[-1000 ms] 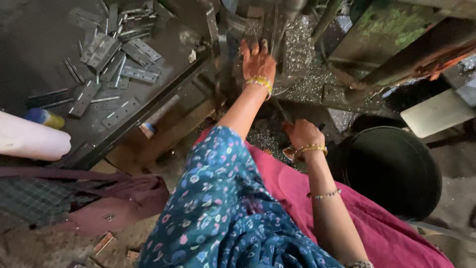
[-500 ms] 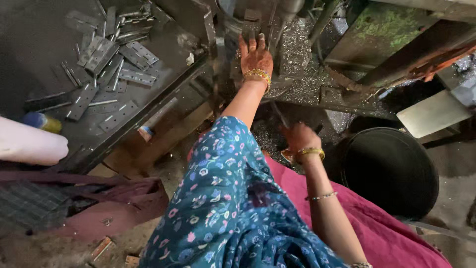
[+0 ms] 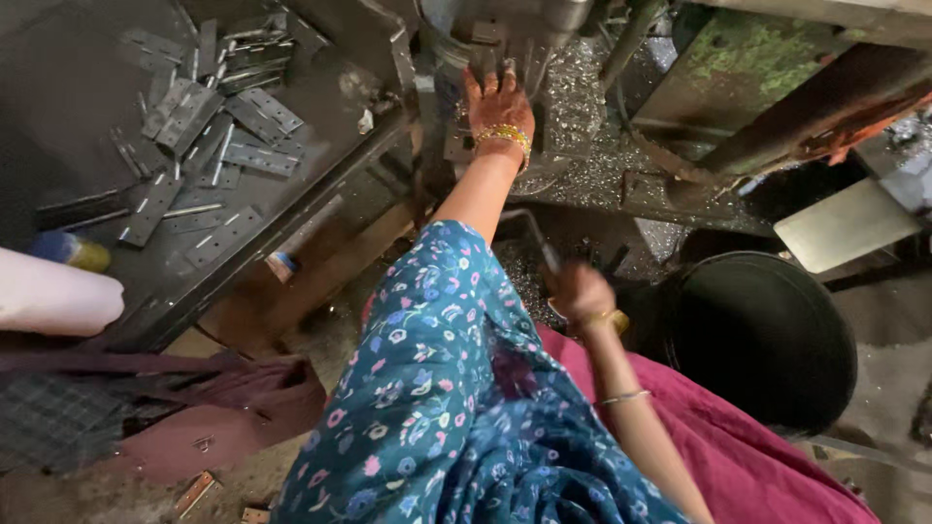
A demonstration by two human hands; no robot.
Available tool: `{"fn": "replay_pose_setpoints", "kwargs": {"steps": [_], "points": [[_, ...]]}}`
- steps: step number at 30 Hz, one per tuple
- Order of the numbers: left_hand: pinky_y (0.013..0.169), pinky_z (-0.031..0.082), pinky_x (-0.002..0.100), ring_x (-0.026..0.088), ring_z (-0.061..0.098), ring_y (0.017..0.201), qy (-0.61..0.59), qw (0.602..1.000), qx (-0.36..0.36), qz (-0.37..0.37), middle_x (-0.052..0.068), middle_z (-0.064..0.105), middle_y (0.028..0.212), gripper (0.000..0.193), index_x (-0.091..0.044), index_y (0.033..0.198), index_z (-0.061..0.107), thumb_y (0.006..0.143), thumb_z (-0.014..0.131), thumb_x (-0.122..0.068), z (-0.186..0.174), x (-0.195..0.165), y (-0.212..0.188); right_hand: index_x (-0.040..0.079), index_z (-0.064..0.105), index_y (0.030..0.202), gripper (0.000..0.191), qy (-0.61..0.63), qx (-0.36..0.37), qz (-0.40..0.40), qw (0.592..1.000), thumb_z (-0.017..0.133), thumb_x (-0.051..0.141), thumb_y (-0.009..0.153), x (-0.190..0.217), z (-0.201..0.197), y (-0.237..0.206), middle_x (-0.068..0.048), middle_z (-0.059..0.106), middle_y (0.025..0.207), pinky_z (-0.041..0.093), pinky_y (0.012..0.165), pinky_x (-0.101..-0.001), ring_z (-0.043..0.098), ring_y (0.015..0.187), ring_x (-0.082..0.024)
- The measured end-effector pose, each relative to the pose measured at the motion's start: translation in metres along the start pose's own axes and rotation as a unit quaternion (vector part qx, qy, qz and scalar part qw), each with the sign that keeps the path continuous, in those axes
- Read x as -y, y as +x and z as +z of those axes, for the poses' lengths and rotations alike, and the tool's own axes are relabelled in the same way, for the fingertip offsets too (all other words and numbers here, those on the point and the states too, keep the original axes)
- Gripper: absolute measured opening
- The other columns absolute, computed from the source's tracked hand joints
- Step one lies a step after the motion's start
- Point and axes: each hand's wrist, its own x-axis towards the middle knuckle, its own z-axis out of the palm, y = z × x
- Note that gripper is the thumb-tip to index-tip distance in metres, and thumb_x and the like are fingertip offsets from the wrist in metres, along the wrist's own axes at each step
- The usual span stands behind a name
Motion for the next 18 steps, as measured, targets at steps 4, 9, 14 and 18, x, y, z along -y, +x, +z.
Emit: {"fn": "replay_pose_setpoints", "kwargs": {"steps": [4,9,14,18], "points": [[0.119,0.005,0.066,0.032,0.034,0.146,0.021,1.0,0.003,0.022,0.003,0.041,0.159,0.043,-0.015,0.135,0.064,0.097,0.046,-0.022,-0.002,0.0,0.002,0.007,0.064,0.093,0.045,0.139,-0.083,0.059,0.985,0.06,0.052,0.097,0.019,0.011,-0.021,-0.024,0.073,0.09,0.054,0.073,-0.0566,0.069,0.089,-0.047],[0.125,0.004,0.062,0.031,0.035,0.15,0.018,0.997,0.045,0.052,0.005,0.038,0.165,0.041,-0.015,0.132,0.068,0.096,0.054,-0.031,0.0,0.005,-0.017,0.007,0.061,0.097,0.039,0.078,-0.02,0.069,0.994,0.059,0.045,0.098,0.026,-0.023,-0.02,-0.023,0.073,0.092,0.056,0.076,-0.0555,0.071,0.091,-0.044],[0.12,0.007,0.058,0.03,0.041,0.144,-0.03,0.989,-0.103,0.104,0.012,0.048,0.15,0.063,-0.005,0.125,0.067,0.095,0.055,-0.06,0.012,0.024,-0.081,0.007,0.053,0.118,0.032,0.057,-0.018,0.045,0.997,0.054,0.035,0.102,0.033,-0.064,-0.01,-0.022,0.074,0.094,0.056,0.078,-0.055,0.072,0.092,-0.044],[0.118,0.034,0.05,0.025,0.063,0.12,-0.128,0.957,-0.142,0.219,0.007,0.06,0.137,0.028,-0.009,0.118,0.066,0.094,0.063,-0.025,0.011,0.039,-0.105,0.004,0.052,0.119,0.036,0.036,0.006,0.025,0.999,0.056,0.035,0.1,0.04,-0.064,-0.005,-0.023,0.074,0.097,0.056,0.082,-0.0549,0.072,0.096,-0.044]]}}
